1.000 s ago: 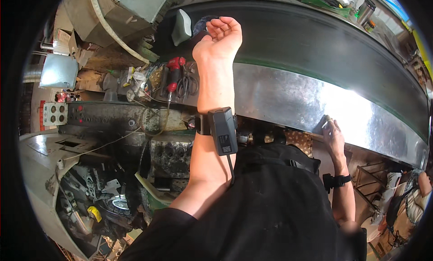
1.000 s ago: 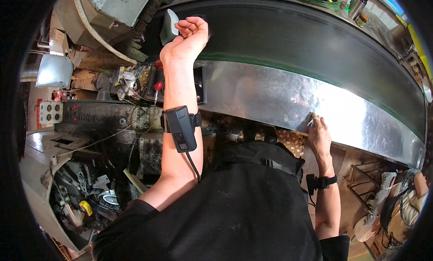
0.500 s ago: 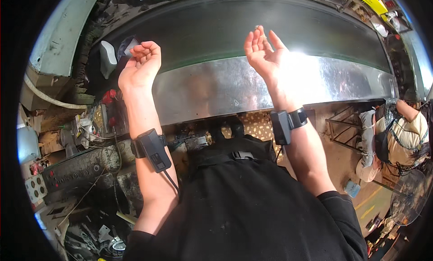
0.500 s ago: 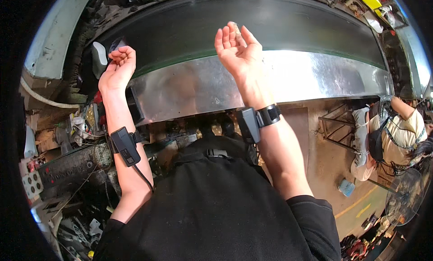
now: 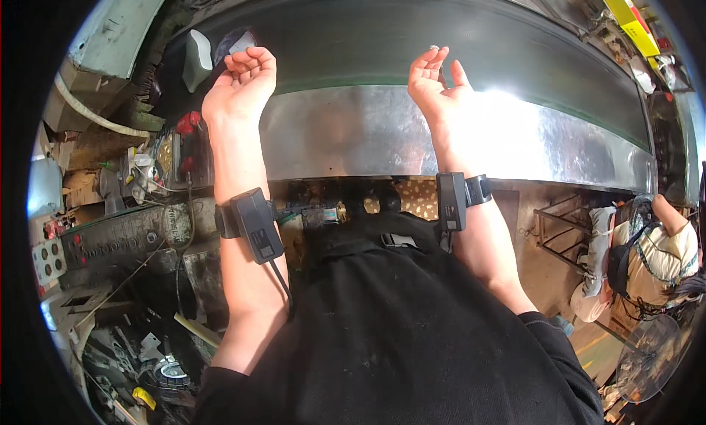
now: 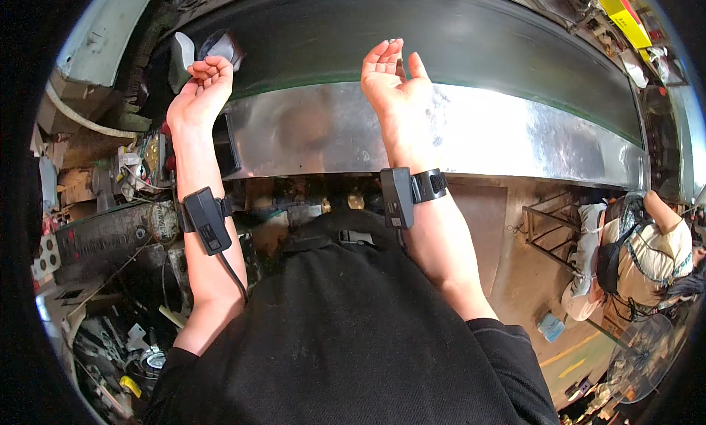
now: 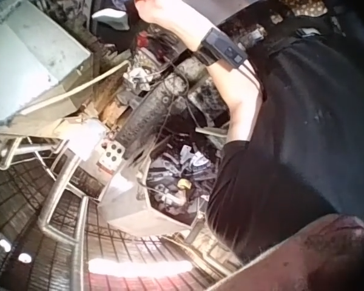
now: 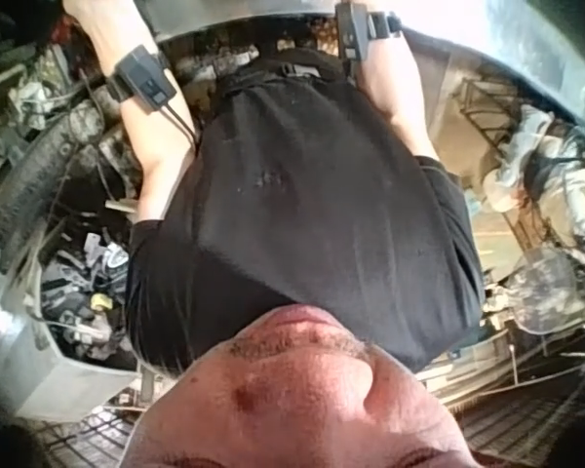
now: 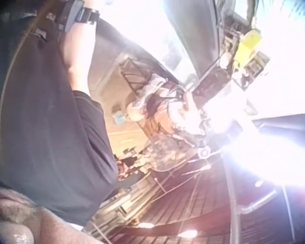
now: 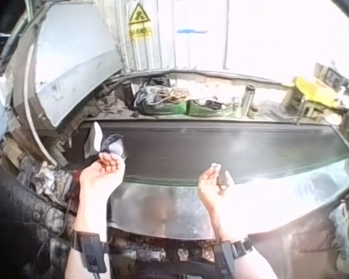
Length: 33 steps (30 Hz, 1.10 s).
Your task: Operating a machine to shape and assemble leather shoes on an assembly line.
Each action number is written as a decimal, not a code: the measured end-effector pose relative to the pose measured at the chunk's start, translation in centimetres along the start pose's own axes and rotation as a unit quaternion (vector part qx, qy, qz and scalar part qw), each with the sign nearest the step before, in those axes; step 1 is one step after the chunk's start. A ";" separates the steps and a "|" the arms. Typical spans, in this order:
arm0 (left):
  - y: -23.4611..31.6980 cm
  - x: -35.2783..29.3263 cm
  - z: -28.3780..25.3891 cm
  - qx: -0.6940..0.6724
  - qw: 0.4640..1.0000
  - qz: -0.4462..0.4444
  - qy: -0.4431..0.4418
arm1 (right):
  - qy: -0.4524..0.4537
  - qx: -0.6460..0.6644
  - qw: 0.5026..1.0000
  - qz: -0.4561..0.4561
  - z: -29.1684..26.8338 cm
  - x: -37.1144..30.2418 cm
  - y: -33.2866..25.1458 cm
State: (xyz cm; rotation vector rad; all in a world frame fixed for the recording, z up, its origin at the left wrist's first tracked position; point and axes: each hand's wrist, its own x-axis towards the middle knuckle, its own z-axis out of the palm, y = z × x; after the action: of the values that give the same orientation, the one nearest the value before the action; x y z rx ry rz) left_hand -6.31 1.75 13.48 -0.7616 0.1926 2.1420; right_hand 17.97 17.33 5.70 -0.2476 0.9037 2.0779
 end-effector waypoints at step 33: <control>-0.5 0.7 -1.4 0.023 0.995 0.072 0.069 | 0.046 0.006 0.999 -0.006 -1.7 0.4 0.9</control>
State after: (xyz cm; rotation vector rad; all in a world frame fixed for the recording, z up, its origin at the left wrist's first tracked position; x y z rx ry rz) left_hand -5.61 2.03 12.03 -0.8945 0.3786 2.2132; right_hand 16.82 16.01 4.75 -0.3434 0.9679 2.0626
